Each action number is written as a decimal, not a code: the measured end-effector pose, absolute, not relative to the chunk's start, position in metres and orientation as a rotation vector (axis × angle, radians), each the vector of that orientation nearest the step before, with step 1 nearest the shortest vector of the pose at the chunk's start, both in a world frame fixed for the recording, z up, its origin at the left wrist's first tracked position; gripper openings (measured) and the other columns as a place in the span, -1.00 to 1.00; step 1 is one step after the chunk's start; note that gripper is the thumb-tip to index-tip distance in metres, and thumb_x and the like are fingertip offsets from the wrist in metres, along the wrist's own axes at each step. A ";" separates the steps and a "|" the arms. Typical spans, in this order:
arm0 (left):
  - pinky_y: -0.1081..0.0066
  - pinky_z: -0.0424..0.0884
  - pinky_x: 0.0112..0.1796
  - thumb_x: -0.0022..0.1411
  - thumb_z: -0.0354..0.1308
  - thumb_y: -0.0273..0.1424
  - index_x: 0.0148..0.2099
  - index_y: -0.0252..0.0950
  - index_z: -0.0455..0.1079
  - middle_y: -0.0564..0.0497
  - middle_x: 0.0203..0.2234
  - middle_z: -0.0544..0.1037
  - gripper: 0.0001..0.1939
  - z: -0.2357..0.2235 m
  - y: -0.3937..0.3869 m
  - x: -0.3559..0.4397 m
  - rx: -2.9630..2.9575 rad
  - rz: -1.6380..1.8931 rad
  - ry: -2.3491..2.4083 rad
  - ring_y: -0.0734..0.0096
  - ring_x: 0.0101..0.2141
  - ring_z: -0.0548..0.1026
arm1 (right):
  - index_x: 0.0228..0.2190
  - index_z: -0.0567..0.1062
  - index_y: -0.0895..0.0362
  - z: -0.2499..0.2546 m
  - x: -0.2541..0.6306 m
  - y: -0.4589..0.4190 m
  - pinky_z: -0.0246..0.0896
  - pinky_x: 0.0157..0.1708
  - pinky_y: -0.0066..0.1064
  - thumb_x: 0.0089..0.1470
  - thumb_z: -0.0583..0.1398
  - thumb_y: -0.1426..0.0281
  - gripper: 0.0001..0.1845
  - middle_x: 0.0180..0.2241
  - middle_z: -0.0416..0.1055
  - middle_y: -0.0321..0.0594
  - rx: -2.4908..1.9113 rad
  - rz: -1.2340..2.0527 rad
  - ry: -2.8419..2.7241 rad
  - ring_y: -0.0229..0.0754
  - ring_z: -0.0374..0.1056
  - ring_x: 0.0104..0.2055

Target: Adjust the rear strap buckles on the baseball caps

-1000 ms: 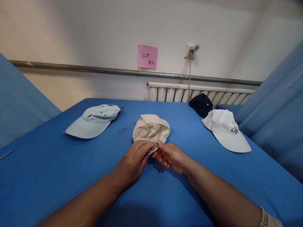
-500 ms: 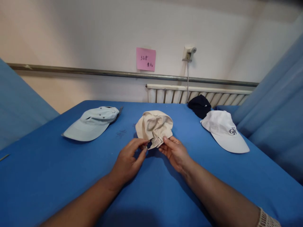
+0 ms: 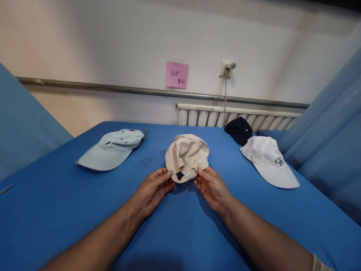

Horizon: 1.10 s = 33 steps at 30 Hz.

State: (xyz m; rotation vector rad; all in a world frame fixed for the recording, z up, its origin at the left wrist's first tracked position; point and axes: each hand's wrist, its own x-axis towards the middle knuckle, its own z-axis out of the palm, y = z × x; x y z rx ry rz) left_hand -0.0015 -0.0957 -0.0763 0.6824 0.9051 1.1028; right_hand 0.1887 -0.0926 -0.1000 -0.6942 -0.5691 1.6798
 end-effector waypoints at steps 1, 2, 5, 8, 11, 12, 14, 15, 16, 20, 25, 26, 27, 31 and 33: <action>0.46 0.48 -0.20 0.16 0.28 -0.56 -0.19 -0.35 0.47 -0.02 -0.32 0.61 -0.86 -0.075 -0.094 -0.003 0.621 1.120 0.858 0.43 -0.31 0.56 | -0.31 0.54 0.11 -0.101 0.188 -0.093 0.20 -0.45 -0.51 -0.10 0.41 0.37 -0.74 -0.33 0.55 -0.28 -0.701 1.690 -0.553 -0.31 0.38 -0.39; 0.45 0.49 -0.17 0.17 0.23 -0.62 -0.16 -0.34 0.47 -0.03 -0.28 0.61 -0.82 -0.074 -0.093 -0.005 0.567 1.135 0.814 0.42 -0.28 0.58 | -0.31 0.53 0.10 -0.101 0.188 -0.093 0.18 -0.47 -0.52 -0.09 0.40 0.39 -0.75 -0.31 0.55 -0.28 -0.702 1.699 -0.537 -0.31 0.38 -0.39; 0.36 0.51 -0.07 0.23 0.07 -0.69 -0.06 -0.33 0.44 -0.07 -0.16 0.61 -0.70 -0.070 -0.089 -0.010 0.438 1.173 0.699 0.36 -0.15 0.59 | -0.29 0.52 0.07 -0.101 0.188 -0.093 0.22 -0.44 -0.49 -0.03 0.32 0.39 -0.82 -0.23 0.54 -0.25 -0.684 1.719 -0.499 -0.26 0.40 -0.32; 0.27 0.47 0.04 0.27 -0.05 -0.69 0.03 -0.35 0.40 -0.12 -0.13 0.61 -0.63 -0.066 -0.088 -0.010 0.364 1.178 0.638 0.31 -0.04 0.56 | -0.31 0.51 0.08 -0.100 0.189 -0.091 0.32 -0.32 -0.38 0.01 0.22 0.39 -0.86 -0.22 0.54 -0.19 -0.634 1.769 -0.480 -0.18 0.41 -0.26; 0.28 0.46 0.06 0.27 -0.05 -0.66 0.12 -0.34 0.35 -0.13 -0.12 0.61 -0.59 -0.066 -0.089 -0.009 0.356 1.142 0.614 0.30 -0.02 0.55 | -0.32 0.51 0.10 -0.099 0.190 -0.092 0.35 -0.21 -0.30 -0.02 0.17 0.42 -0.84 -0.26 0.54 -0.17 -0.588 1.811 -0.495 -0.14 0.42 -0.24; 0.28 0.46 0.06 0.27 -0.04 -0.66 0.14 -0.34 0.34 -0.13 -0.13 0.61 -0.58 -0.066 -0.090 -0.008 0.358 1.132 0.615 0.29 -0.03 0.56 | -0.31 0.50 0.09 -0.099 0.190 -0.093 0.36 -0.19 -0.28 -0.02 0.17 0.41 -0.83 -0.25 0.54 -0.17 -0.577 1.818 -0.517 -0.13 0.42 -0.21; 0.29 0.47 0.04 0.26 -0.03 -0.65 0.14 -0.34 0.34 -0.12 -0.15 0.62 -0.57 -0.069 -0.090 -0.007 0.356 1.120 0.633 0.30 -0.07 0.58 | -0.28 0.50 0.07 -0.098 0.189 -0.096 0.36 -0.18 -0.28 0.03 0.18 0.35 -0.82 -0.16 0.53 -0.16 -0.567 1.836 -0.569 -0.11 0.42 -0.15; 0.30 0.48 0.03 0.26 -0.02 -0.65 0.14 -0.34 0.34 -0.11 -0.17 0.62 -0.58 -0.070 -0.089 -0.007 0.351 1.115 0.649 0.30 -0.10 0.59 | -0.25 0.50 0.06 -0.098 0.189 -0.097 0.36 -0.18 -0.28 0.05 0.18 0.32 -0.81 -0.11 0.52 -0.16 -0.569 1.844 -0.588 -0.11 0.42 -0.12; 0.30 0.49 0.02 0.26 -0.01 -0.65 0.12 -0.34 0.35 -0.10 -0.20 0.62 -0.59 -0.072 -0.089 -0.008 0.342 1.112 0.668 0.31 -0.13 0.60 | -0.23 0.50 0.05 -0.098 0.188 -0.099 0.35 -0.17 -0.29 0.07 0.20 0.30 -0.80 -0.08 0.51 -0.17 -0.571 1.851 -0.599 -0.12 0.41 -0.10; 0.32 0.54 -0.07 0.25 -0.04 -0.67 0.04 -0.37 0.40 -0.10 -0.28 0.63 -0.64 -0.074 -0.085 -0.010 0.299 1.124 0.738 0.31 -0.22 0.62 | -0.23 0.50 0.06 -0.100 0.189 -0.101 0.33 -0.06 -0.21 0.02 0.20 0.34 -0.78 -0.09 0.51 -0.16 -0.522 1.879 -0.601 -0.09 0.41 -0.05; 0.32 0.54 -0.09 0.21 -0.03 -0.68 -0.02 -0.38 0.41 -0.11 -0.26 0.63 -0.65 -0.072 -0.087 -0.008 0.298 1.097 0.711 0.31 -0.22 0.62 | -0.25 0.49 0.06 -0.102 0.191 -0.095 0.30 0.01 -0.03 -0.09 0.11 0.35 -0.69 -0.13 0.53 -0.11 -0.539 1.832 -0.686 0.02 0.38 0.04; 0.32 0.54 -0.09 0.20 -0.02 -0.68 -0.03 -0.38 0.42 -0.12 -0.25 0.63 -0.66 -0.073 -0.088 -0.007 0.305 1.073 0.710 0.30 -0.22 0.62 | -0.24 0.49 0.06 -0.102 0.191 -0.094 0.30 0.01 -0.03 -0.10 0.10 0.36 -0.67 -0.13 0.53 -0.11 -0.548 1.830 -0.678 0.02 0.38 0.04; 0.33 0.54 -0.10 0.19 -0.01 -0.67 -0.04 -0.38 0.43 -0.12 -0.24 0.63 -0.67 -0.073 -0.089 -0.007 0.316 1.051 0.719 0.30 -0.23 0.62 | -0.23 0.49 0.06 -0.102 0.191 -0.093 0.30 0.01 -0.04 -0.11 0.09 0.38 -0.65 -0.13 0.53 -0.12 -0.546 1.836 -0.657 0.01 0.38 0.04; 0.34 0.54 -0.11 0.13 0.02 -0.70 -0.07 -0.42 0.44 -0.16 -0.25 0.63 -0.67 -0.076 -0.088 -0.010 0.363 1.034 0.787 0.29 -0.25 0.62 | -0.21 0.50 0.07 -0.104 0.193 -0.090 0.32 0.00 -0.15 -0.16 0.09 0.45 -0.60 -0.16 0.56 -0.16 -0.508 1.878 -0.486 -0.06 0.45 -0.05; 0.33 0.55 -0.13 0.11 0.00 -0.71 -0.07 -0.43 0.43 -0.16 -0.26 0.64 -0.65 -0.076 -0.085 -0.015 0.354 1.073 0.787 0.29 -0.26 0.62 | -0.22 0.51 0.09 -0.105 0.196 -0.087 0.35 -0.05 -0.20 -0.15 0.09 0.46 -0.62 -0.19 0.57 -0.16 -0.536 1.855 -0.391 -0.08 0.48 -0.11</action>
